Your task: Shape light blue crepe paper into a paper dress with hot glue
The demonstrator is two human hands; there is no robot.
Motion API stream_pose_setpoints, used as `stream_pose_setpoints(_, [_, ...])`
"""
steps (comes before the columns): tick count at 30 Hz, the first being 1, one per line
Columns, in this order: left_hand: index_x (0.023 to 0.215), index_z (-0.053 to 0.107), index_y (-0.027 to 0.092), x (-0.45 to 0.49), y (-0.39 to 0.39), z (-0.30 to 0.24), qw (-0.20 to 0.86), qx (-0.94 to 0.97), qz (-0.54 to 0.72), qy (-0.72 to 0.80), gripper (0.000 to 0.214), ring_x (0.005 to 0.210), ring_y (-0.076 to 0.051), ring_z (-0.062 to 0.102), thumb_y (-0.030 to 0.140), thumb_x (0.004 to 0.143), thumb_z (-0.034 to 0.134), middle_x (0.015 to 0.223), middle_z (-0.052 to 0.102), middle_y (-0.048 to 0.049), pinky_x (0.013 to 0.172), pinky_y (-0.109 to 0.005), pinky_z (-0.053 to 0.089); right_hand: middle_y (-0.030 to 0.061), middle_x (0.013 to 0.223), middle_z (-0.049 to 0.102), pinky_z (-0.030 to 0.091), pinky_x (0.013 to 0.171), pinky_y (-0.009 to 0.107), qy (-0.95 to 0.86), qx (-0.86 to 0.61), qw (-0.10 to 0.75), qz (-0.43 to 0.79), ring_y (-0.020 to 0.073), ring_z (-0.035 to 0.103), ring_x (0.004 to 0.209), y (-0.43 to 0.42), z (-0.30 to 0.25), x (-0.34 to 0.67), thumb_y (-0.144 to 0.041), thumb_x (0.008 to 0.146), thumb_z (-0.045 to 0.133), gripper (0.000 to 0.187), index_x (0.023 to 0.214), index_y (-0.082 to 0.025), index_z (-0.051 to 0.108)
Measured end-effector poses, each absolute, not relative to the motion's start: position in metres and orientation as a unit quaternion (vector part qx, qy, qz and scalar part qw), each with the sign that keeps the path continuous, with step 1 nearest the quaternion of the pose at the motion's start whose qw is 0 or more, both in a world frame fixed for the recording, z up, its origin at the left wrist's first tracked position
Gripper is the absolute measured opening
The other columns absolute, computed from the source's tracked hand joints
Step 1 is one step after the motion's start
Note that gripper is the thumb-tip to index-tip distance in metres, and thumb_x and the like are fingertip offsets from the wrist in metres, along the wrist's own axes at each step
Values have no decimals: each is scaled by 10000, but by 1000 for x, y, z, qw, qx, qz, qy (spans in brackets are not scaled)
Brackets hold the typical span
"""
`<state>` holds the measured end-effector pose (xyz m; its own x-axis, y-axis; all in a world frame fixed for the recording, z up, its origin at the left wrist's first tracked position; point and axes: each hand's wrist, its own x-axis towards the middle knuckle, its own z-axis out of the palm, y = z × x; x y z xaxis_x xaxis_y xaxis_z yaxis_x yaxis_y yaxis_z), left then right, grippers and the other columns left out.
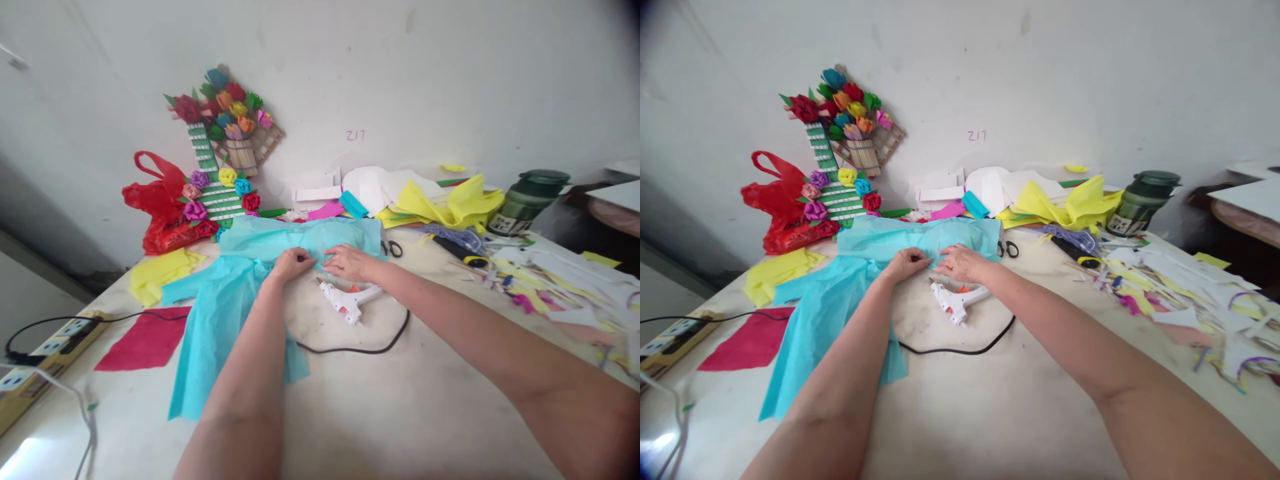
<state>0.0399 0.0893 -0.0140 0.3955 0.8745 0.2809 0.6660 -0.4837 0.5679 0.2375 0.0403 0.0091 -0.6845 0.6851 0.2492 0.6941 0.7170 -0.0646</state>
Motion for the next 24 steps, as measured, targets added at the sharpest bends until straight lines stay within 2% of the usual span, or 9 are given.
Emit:
stream_pose_setpoints(4, [632,574,175,44,90,-16,176,811,274,485,238,564,-104,480,412,651,574,588,556,21,545,-221,361,47,901,668,359,852,312,-912,-378,144,-59,179,516,995,41,9,232,-232,840,411,279,821,-188,686])
stream_pose_setpoints(7, [646,551,184,44,90,-15,165,812,271,489,211,566,-103,479,394,651,573,600,551,25,549,-221,363,59,885,650,368,800,324,-911,-381,128,-97,196,516,940,40,15,229,-217,804,458,220,855,-184,669])
stream_pose_setpoints(11, [706,507,196,44,91,-16,147,807,281,498,217,563,-99,474,385,638,590,611,530,38,556,-221,374,89,1098,576,321,864,375,-907,-370,112,-168,236,444,1053,41,18,224,-207,769,496,235,962,-158,620])
stream_pose_setpoints(15, [785,467,206,46,91,-17,145,790,289,521,293,572,-103,492,398,616,609,631,533,44,566,-225,384,85,1283,453,221,978,422,-903,-366,96,-205,236,289,1228,51,6,223,-209,809,431,325,1109,-143,538])
stream_pose_setpoints(17, [783,457,207,47,91,-17,138,787,286,529,310,582,-106,492,412,608,610,649,536,39,570,-230,383,67,1304,439,189,999,449,-903,-363,80,-214,231,249,1257,56,-2,223,-235,836,392,348,1153,-155,509])
stream_pose_setpoints(20, [779,458,207,45,90,-15,143,786,277,534,321,595,-109,488,433,604,604,685,542,28,580,-236,386,37,1300,451,193,1002,462,-905,-354,64,-228,229,260,1258,61,-10,224,-262,848,375,350,1164,-191,506])
stream_pose_setpoints(24, [784,477,202,39,92,-13,182,789,256,528,328,608,-108,485,417,582,620,704,541,26,593,-236,395,47,1287,465,214,991,474,-904,-347,58,-244,238,273,1253,61,-11,223,-275,848,376,353,1160,-189,514])
